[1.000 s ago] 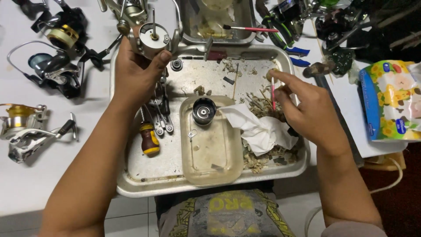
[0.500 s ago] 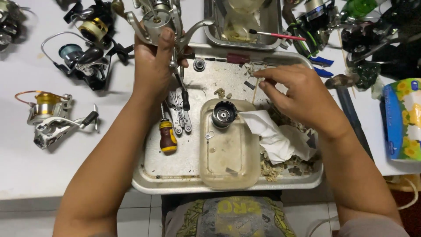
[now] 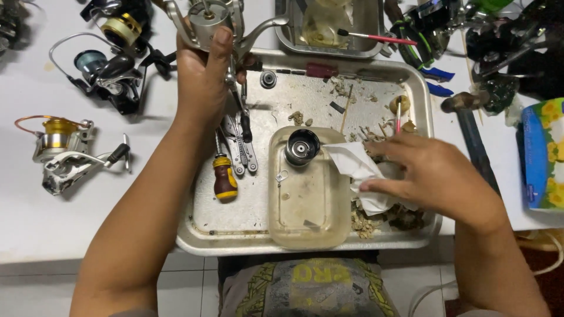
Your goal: Disassembling, cleaning, and reassembling a fishing reel on a tray with various tools.
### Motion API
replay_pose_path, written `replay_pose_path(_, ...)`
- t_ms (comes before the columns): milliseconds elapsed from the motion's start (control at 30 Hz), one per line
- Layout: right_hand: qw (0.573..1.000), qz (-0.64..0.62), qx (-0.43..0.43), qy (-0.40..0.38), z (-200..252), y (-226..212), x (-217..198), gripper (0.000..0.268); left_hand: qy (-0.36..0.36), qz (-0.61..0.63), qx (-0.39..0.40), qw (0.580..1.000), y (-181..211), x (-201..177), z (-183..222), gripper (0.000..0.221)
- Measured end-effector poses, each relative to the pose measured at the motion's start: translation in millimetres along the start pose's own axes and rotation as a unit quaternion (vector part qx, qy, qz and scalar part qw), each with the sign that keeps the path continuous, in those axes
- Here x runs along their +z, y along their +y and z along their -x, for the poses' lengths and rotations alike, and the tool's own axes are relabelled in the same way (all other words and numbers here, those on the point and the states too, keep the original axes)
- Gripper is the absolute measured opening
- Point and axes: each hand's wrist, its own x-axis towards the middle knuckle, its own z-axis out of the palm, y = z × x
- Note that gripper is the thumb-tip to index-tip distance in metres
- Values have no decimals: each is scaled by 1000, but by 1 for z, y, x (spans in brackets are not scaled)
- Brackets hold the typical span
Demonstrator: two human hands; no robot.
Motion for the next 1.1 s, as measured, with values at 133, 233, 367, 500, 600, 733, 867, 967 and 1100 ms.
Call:
replay_pose_path(133, 999, -3, -35, 9, 20, 22, 37, 34, -14, -8, 16, 1000, 0, 1, 1, 70)
replay_pose_path(233, 994, -101, 7, 43, 38, 33, 35, 22, -9, -46, 7, 999, 2, 1, 5, 72)
replay_pose_path(367, 958, -69, 79, 267, 65, 53, 8, 8, -20, -22, 50, 998, -8, -4, 1, 61)
replay_pose_path(500, 904, -93, 53, 413, 76, 70, -17, 25, -31, -4, 57, 998, -20, -12, -8, 82)
replay_pose_path(600, 889, -99, 15, 446, 71, 77, -17, 28, -85, -31, 165, 982, -36, -28, -17, 60)
replay_pose_path(733, 895, -145, 35, 420, 57, 59, -12, 32, -106, -23, 204, 973, -37, -26, -18, 56)
replay_pose_path(867, 972, 6, 47, 231, 44, 45, -9, 45, -44, 23, 99, 994, -39, -24, -18, 76)
replay_pose_path(967, 978, 65, 11, 197, 30, 26, -2, 37, -68, -43, 174, 981, -38, -27, -18, 67)
replay_pose_path(1100, 996, 13, -38, 76, 0, 2, 18, 17, -95, -134, 211, 963, -27, -23, -11, 66)
